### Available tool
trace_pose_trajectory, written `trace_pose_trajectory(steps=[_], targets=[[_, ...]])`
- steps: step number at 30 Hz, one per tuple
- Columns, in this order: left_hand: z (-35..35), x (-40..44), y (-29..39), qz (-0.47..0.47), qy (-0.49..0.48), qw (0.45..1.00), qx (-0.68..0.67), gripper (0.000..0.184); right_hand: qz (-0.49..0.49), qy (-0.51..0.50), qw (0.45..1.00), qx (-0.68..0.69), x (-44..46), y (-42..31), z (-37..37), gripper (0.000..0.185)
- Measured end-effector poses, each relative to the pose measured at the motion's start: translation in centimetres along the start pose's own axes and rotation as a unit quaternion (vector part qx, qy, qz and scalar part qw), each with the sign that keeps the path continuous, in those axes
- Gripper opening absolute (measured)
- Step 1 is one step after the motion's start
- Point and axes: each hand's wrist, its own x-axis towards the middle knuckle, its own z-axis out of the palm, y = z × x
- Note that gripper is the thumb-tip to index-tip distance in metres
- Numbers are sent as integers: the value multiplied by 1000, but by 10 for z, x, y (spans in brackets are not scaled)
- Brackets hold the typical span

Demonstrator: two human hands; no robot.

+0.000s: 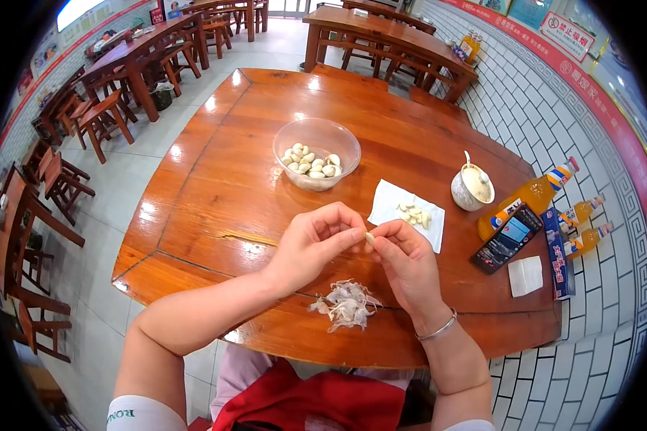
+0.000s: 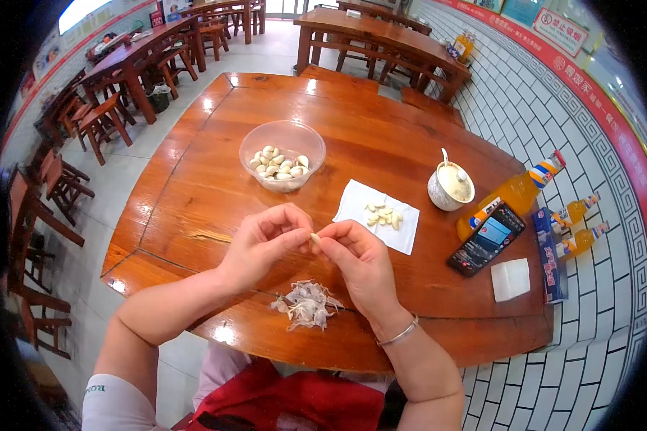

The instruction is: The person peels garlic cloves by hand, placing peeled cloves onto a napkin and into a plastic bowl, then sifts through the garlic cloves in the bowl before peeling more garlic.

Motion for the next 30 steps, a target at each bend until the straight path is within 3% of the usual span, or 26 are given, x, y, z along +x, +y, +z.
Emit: trace_pose_trajectory(steps=[13, 17, 18, 21, 23, 30], targets=[[-2, -2, -1, -26, -20, 999, 7, 10, 43, -35, 989, 136, 2, 4, -3, 9], [7, -4, 2, -1, 8, 1000, 5, 12, 32, -31, 995, 88, 2, 5, -3, 11], [3, -2, 2, 20, 0, 997, 73, 8, 18, -32, 997, 66, 2, 4, -2, 11], [11, -4, 3, 20, 24, 999, 43, 4, 9, -20, 999, 48, 2, 6, -2, 10], [7, -4, 0, 44, 34, 993, 108, 3, 0, -27, 1000, 13, 1, 2, 1, 9], [4, -3, -4, 25, 59, 992, 111, 4, -60, -14, 998, 0, -2, 3, 8, 13]])
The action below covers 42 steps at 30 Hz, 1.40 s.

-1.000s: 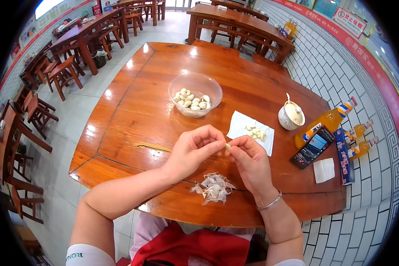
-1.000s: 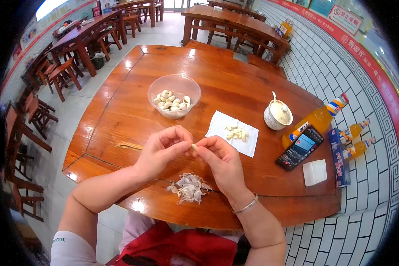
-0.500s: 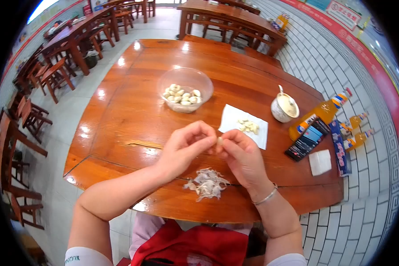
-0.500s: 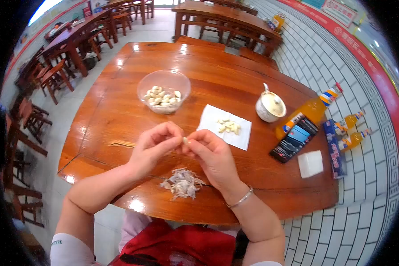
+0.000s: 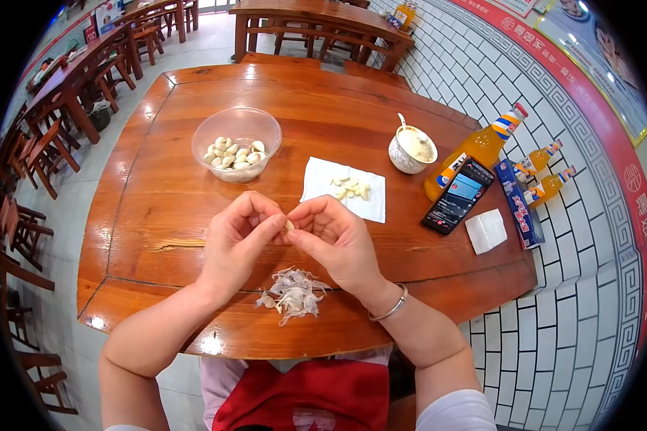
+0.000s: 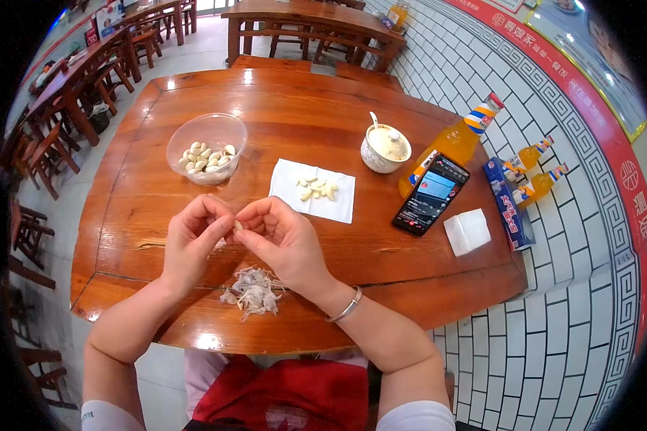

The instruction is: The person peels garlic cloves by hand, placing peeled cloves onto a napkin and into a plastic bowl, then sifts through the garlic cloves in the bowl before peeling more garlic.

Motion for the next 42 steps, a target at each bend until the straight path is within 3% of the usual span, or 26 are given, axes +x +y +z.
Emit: trace_pose_trajectory(steps=[2, 10, 20, 23, 26, 31, 42], targets=[[-1, 1, 1, -2, -12, 1000, -27, 5, 2, 9, 998, -55, -1, -5, 0, 12], [-7, 4, 3, -66, -35, 994, -83, 11, 22, 21, 1000, 0, 2, 0, -4, 10], [1, 1, 8, -38, -42, 991, -121, 9, 68, -3, 990, 127, 2, -1, -11, 10], [2, 0, 10, -6, -28, 998, -54, 9, 75, 3, 989, 129, 1, -1, -11, 10], [-1, 0, 4, 22, -33, 999, -32, 8, 62, 4, 995, 76, 1, -1, -10, 10], [-3, -1, 4, -33, -18, 998, -53, 7, 24, 34, 999, -30, -1, -4, -5, 13], [-2, -2, 6, -28, -34, 998, -37, 8, -78, 26, 992, -91, 3, 0, -10, 7]])
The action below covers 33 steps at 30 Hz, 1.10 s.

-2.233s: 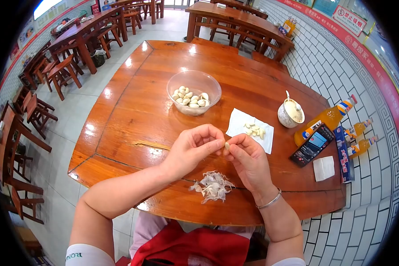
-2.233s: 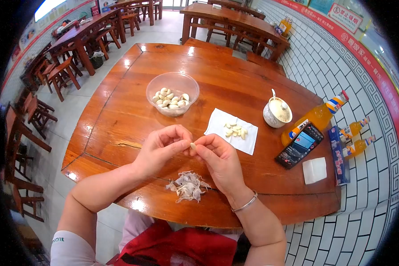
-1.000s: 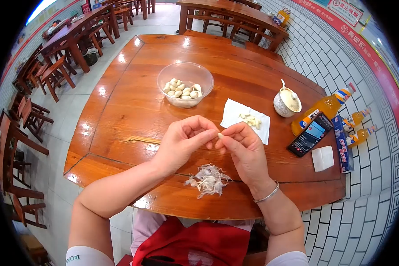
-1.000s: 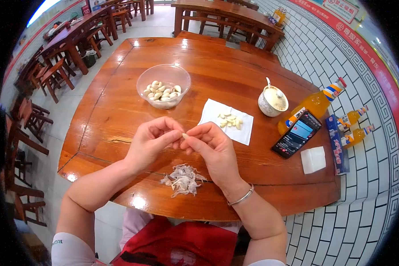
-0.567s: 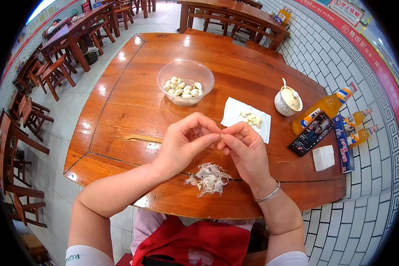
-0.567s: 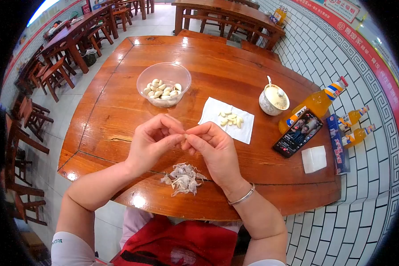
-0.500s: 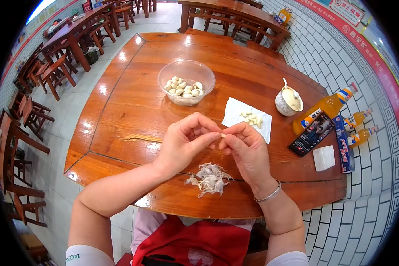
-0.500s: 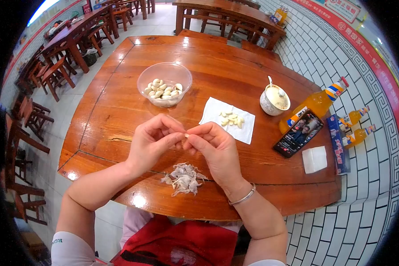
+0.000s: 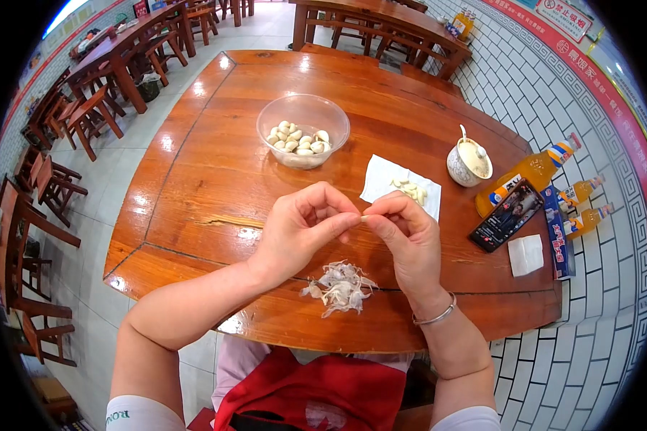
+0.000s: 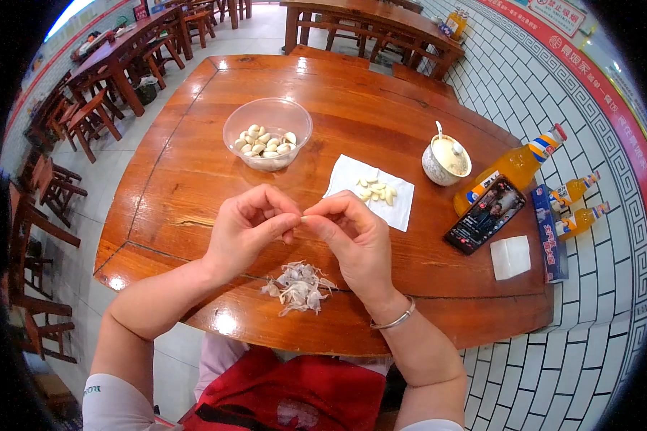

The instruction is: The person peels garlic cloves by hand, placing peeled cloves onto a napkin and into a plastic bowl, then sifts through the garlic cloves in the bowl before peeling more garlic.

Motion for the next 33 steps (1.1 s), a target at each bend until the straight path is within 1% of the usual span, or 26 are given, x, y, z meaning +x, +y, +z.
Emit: trace_pose_trajectory(steps=[2, 5, 7, 10, 14, 16, 20, 21, 23, 24, 26, 30, 32, 33], targets=[[0, 0, 1, -5, -3, 1000, 0, 8, -17, -13, 1000, -16, 0, -1, 0, 7], [0, 0, 2, -16, -13, 1000, -14, 9, 1, -7, 1000, 8, 0, -4, 1, 7], [0, 0, 2, -28, -27, 999, -9, 10, 40, -4, 999, -5, -1, -5, 0, 8], [0, 0, 1, -35, -39, 998, -23, 12, 58, -9, 998, 19, -1, -5, 2, 9], [1, 1, 0, -44, -47, 997, -33, 12, 66, -4, 998, 19, -2, 0, 0, 9], [3, 0, -1, -29, -19, 999, -11, 11, 82, 8, 996, 44, -2, -3, 1, 9], [7, -2, -2, 10, -11, 1000, 9, 9, 96, 2, 993, 75, -1, -6, 0, 8], [7, -2, -1, 11, -17, 1000, 6, 9, 95, 8, 993, 70, -1, -6, -1, 8], [7, -2, 0, -2, 0, 998, 58, 8, 92, -5, 994, 63, -1, -4, -1, 7], [6, -2, -1, -2, -2, 998, 58, 8, 91, -3, 994, 62, -1, -4, -1, 7], [5, -1, -4, 51, 2, 994, 97, 7, 78, -11, 996, 31, -1, -5, 0, 8], [5, -1, -5, 57, 4, 991, 122, 7, 66, -2, 997, 39, -1, -3, 2, 8], [5, -2, -4, 35, 4, 993, 115, 7, 24, -4, 999, -39, -1, 1, 0, 8], [5, -2, -4, 35, 3, 993, 115, 7, 24, -3, 999, -39, -1, 1, 1, 8]])
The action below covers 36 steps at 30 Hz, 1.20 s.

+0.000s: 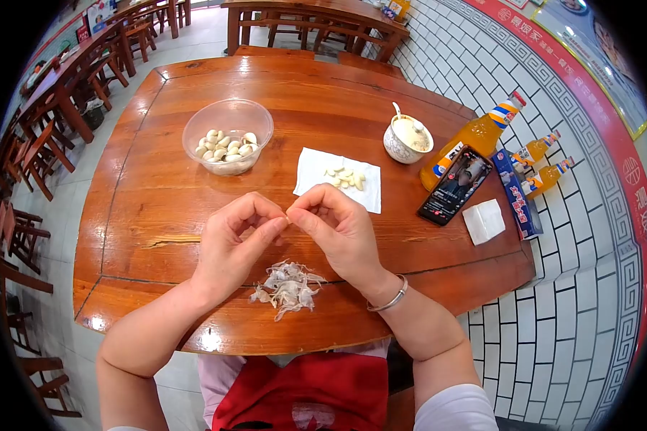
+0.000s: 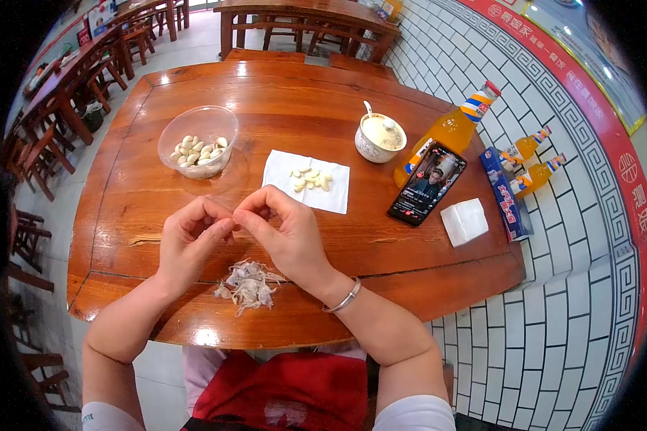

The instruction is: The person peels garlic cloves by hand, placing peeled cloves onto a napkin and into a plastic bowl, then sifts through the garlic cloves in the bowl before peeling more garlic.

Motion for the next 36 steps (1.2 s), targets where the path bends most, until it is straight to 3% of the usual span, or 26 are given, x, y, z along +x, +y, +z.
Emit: trace_pose_trajectory(steps=[6, 14, 33, 36], targets=[[-1, 2, -2, -16, -8, 1000, -14, 7, 8, 5, 1000, -9, 0, -3, 1, 8], [-6, 6, -3, -117, -32, 988, -99, 6, -11, 5, 1000, -19, 1, 2, -1, 8], [-5, 3, -6, -40, -34, 996, -74, 10, -19, 6, 1000, -19, 1, 0, 2, 7], [-3, 4, -3, -48, -39, 993, -99, 11, 33, -2, 998, 47, 0, -3, 2, 6]])
